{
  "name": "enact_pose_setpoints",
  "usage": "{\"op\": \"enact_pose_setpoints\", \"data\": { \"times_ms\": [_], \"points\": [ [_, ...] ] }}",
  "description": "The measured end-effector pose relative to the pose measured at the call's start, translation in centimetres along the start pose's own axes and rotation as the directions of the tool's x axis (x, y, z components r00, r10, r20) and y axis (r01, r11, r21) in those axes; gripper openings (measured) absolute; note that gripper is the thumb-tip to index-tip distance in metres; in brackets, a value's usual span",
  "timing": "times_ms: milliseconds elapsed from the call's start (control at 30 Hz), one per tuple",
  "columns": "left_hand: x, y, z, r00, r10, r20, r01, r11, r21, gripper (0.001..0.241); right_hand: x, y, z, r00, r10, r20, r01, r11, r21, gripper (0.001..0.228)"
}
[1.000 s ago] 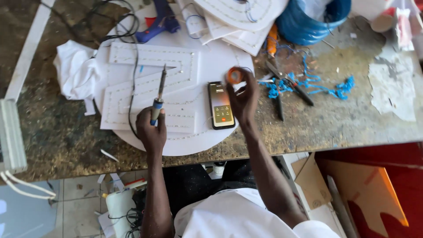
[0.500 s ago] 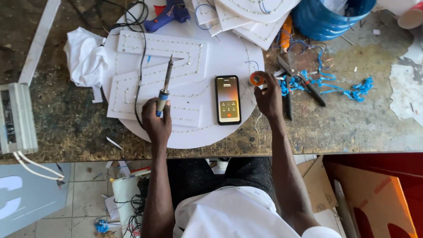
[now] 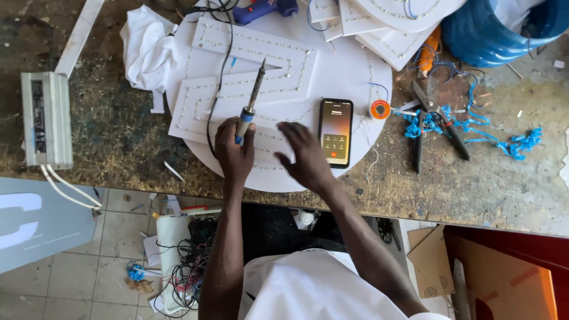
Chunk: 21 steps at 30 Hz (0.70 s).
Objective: Soldering electrical connections on LED-lit sign letters at a workbench.
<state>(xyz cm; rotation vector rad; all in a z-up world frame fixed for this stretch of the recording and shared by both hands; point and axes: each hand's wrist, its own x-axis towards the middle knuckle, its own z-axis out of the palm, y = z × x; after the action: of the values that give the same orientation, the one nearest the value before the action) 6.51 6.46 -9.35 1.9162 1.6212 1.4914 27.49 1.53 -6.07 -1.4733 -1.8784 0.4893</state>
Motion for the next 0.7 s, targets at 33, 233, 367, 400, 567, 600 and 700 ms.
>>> {"op": "enact_pose_setpoints", "data": {
  "times_ms": [33, 233, 367, 400, 567, 600, 700],
  "points": [
    [0.1, -0.2, -0.1, 1.000, 0.001, 0.004, -0.001, 1.000, -0.009, 0.029, 0.5, -1.1, 1.2, 0.993, -0.035, 0.109, 0.042, 0.998, -0.054, 0.069],
    [1.9, 3.1, -3.1, 0.990, -0.114, 0.088, 0.127, 0.978, -0.165, 0.030, 2.5, -3.7, 5.7, 0.963, -0.065, 0.261, 0.128, 0.965, -0.230, 0.095],
    [2.9, 3.9, -5.2, 0.975, -0.193, 0.109, 0.211, 0.959, -0.191, 0.018, 3.7, -4.0, 6.0, 0.955, -0.004, 0.297, 0.081, 0.965, -0.248, 0.093],
    [3.1, 3.9, -5.8, 0.976, -0.192, 0.104, 0.209, 0.959, -0.191, 0.018, 4.0, -3.8, 6.0, 0.955, -0.009, 0.297, 0.087, 0.965, -0.248, 0.093],
    [3.5, 4.2, -9.1, 0.964, -0.240, 0.118, 0.261, 0.937, -0.230, 0.018, 4.2, -3.0, 4.5, 0.917, -0.054, 0.396, 0.118, 0.983, -0.139, 0.086],
    [3.6, 3.9, -9.4, 0.966, -0.235, 0.112, 0.255, 0.939, -0.231, 0.018, 4.5, -3.3, 3.6, 0.918, -0.061, 0.393, 0.125, 0.982, -0.139, 0.086],
    [3.3, 3.1, -10.6, 0.967, -0.234, 0.103, 0.253, 0.932, -0.261, 0.017, 4.8, -4.2, 0.6, 0.882, -0.148, 0.448, 0.187, 0.981, -0.044, 0.083]
  ]
}}
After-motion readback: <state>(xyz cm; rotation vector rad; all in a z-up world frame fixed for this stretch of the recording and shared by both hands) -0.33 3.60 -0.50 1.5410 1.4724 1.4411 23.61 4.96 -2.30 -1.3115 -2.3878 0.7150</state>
